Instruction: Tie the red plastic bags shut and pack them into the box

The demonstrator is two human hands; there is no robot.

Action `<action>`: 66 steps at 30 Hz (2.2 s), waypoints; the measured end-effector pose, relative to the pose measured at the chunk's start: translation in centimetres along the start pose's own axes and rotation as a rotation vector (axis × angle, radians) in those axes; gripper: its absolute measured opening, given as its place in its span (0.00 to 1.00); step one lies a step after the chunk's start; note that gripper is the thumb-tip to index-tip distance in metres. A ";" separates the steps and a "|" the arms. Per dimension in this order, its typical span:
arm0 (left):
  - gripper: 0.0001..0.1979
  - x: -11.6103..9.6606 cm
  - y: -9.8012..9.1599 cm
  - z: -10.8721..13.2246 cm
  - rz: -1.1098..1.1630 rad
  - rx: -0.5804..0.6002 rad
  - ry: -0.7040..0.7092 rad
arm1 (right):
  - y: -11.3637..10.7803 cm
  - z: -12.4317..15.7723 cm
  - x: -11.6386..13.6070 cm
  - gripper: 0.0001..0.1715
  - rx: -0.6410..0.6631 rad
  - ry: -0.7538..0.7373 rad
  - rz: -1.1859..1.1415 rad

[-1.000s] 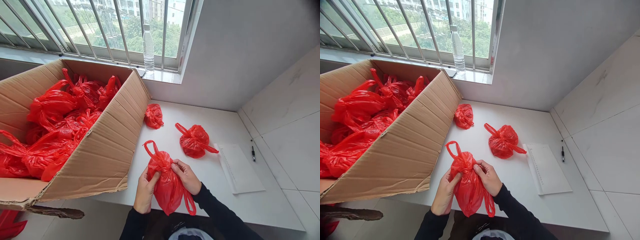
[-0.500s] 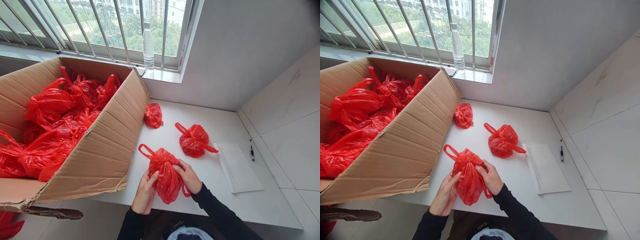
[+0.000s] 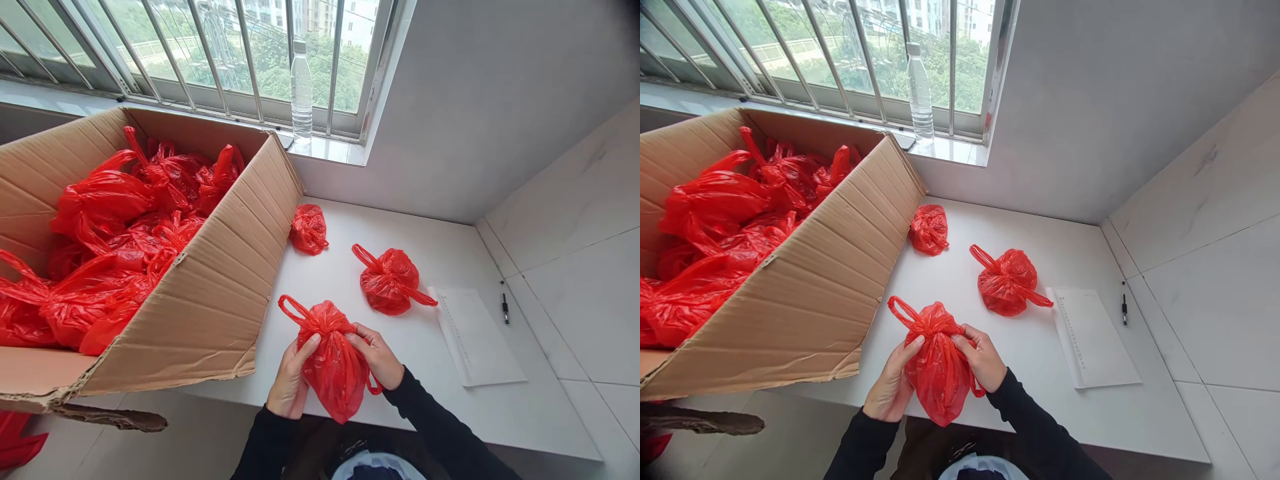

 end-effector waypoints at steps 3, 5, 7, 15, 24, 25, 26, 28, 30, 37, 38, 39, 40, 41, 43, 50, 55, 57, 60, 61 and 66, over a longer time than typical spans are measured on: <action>0.21 0.1 0.0 -0.5 0.028 -0.096 0.048 | 0.2 0.1 -0.3 0.15 0.013 0.017 0.012; 0.22 0.1 0.2 -0.4 0.059 -0.111 0.071 | 0.1 0.0 -0.1 0.15 -0.026 -0.011 0.023; 0.23 0.1 0.5 -0.1 0.089 -0.046 0.063 | -0.2 -0.1 0.3 0.14 -0.085 -0.069 0.032; 0.26 0.4 0.2 0.2 -0.109 0.052 0.056 | -0.5 -0.4 1.2 0.15 -0.057 -0.117 0.082; 0.26 1.2 -0.2 -0.3 -0.061 -0.015 0.036 | -0.6 -0.7 0.7 0.15 -0.105 -0.119 -0.012; 0.25 1.2 -0.1 -0.2 -0.039 -0.014 0.023 | -0.5 -0.6 0.6 0.14 -0.112 -0.125 -0.012; 0.25 1.2 0.1 -0.1 -0.027 -0.004 0.014 | -0.4 -0.6 0.7 0.14 -0.116 -0.131 -0.001; 0.25 1.0 0.5 0.2 -0.054 0.037 0.023 | -0.1 -0.4 0.8 0.14 -0.111 -0.136 0.045; 0.25 0.8 0.8 0.3 -0.142 0.077 0.063 | 0.2 -0.3 1.1 0.15 -0.086 -0.123 0.077; 0.28 0.1 0.8 0.7 -0.371 0.009 0.173 | -0.1 -0.3 1.5 0.16 -0.087 -0.143 0.106; 0.29 0.0 1.0 0.9 -0.372 0.017 0.182 | -0.3 -0.3 1.5 0.16 -0.096 -0.155 0.102; 0.30 -0.1 1.2 1.1 -0.369 0.029 0.187 | -0.5 -0.4 1.5 0.15 -0.103 -0.162 0.090; 0.30 -0.3 1.4 1.3 -0.363 0.038 0.191 | -0.7 -0.4 1.5 0.14 -0.111 -0.166 0.073; 0.30 -0.4 1.5 1.4 -0.357 0.040 0.192 | -0.8 -0.3 1.4 0.15 -0.119 -0.167 0.055; 0.29 -0.5 1.4 1.4 -0.363 0.028 0.190 | -1.0 -0.3 1.2 0.16 -0.135 -0.162 0.019; 0.22 0.2 -0.7 0.2 -0.409 -0.054 0.144 | -1.1 -0.4 0.3 0.16 -0.102 -0.105 -0.030; 0.23 0.6 -0.9 0.1 -0.247 -0.029 0.061 | -0.6 -0.5 0.6 0.17 -0.150 -0.120 -0.044; 0.26 0.4 -0.5 0.4 -0.159 0.044 0.059 | -0.3 -0.4 0.9 0.20 -0.156 -0.111 -0.042; 0.34 0.1 -0.4 0.6 -0.127 0.081 0.112 | 0.0 -0.2 0.9 0.24 -0.080 -0.030 -0.006; 0.36 0.1 -0.5 0.6 -0.131 0.072 0.122 | 0.0 -0.1 0.7 0.25 -0.050 -0.001 0.021; 0.34 1.2 -1.2 -0.1 -0.100 0.014 0.049 | -0.7 0.0 -0.2 0.23 -0.041 0.019 0.053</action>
Point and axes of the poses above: each hand's wrist, its own z-axis away from the middle knuckle, its own y-axis out of the palm, x = y × z, the point moved 4 cm from there along -z, towards the middle knuckle, and after that the axes turned 12 degrees about -z, right-handed, at the moved point
